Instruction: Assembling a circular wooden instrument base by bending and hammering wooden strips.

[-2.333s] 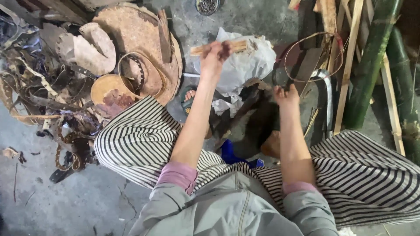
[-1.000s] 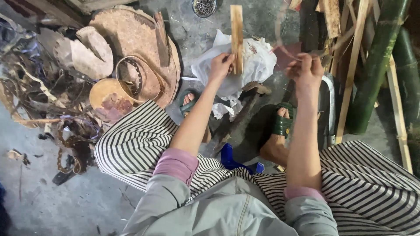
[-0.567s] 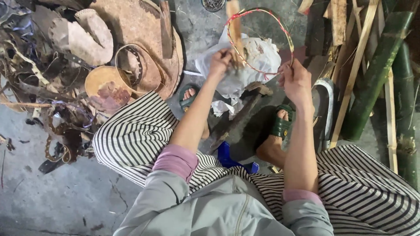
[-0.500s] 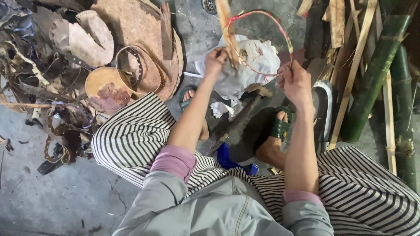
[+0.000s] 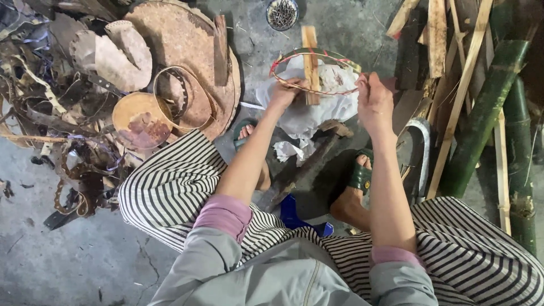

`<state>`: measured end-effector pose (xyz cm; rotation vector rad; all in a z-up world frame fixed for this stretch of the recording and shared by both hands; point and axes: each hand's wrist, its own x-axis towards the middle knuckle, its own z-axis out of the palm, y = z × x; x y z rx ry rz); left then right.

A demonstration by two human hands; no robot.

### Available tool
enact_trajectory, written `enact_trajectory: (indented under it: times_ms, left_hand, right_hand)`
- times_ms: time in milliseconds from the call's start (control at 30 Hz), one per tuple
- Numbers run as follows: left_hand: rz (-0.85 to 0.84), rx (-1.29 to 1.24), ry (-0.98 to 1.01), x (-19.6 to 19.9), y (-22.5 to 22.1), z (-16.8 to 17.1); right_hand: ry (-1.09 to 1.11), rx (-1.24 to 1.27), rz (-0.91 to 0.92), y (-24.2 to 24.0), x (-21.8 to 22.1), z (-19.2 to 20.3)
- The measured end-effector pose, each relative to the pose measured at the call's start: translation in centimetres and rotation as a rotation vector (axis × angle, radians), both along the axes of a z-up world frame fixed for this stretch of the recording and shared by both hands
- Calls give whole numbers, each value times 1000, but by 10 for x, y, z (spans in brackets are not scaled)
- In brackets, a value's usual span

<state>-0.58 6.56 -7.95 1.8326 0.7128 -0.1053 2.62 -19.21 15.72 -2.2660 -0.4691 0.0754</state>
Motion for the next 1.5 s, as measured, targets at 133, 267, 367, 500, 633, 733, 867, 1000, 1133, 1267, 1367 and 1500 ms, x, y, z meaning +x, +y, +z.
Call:
enact_trajectory:
  times_ms: [133,267,367,500,633,733,867,1000,1133,1267,1367,1500]
  left_hand:
    - [-4,-36,-19,-1,-15,12]
    - [-2,130,-4,-2,-20,33]
    - [52,29,-145,0,-22,20]
    - [7,11,-49,2,-5,20]
    - [-57,-51,-17,1,1,14]
    - [-111,-141,-39,-1,6,21]
    - [-24,-278,-25,-3,9,74]
    - [16,-199,-11,-10,26,26]
    - [-29,-1,101,-18,27,-3]
    - [53,-17,77,-20,24,-18]
    - [15,121,-40,-29,31,-24]
    - [189,-205,13,-33,36,5]
  right_hand:
    - [36,31,-46,-4,-2,1]
    - [73,99,-75,-8,-7,-5]
    - [67,138,-78,-7,-11,8]
    - [93,106,-32,-11,-12,6]
    - [104,114,8,-8,-12,1]
    - [134,85,13,-10,-13,-10]
    - [160,29,-10,-12,-16,-17]
    - [140,-19,-20,-4,-18,-19]
    - [234,-14,-49,-2,-9,-52]
    - [521,28,-244,21,-4,-20]
    - [312,244,-178,28,33,-70]
    - [732,417,47,51,83,-59]
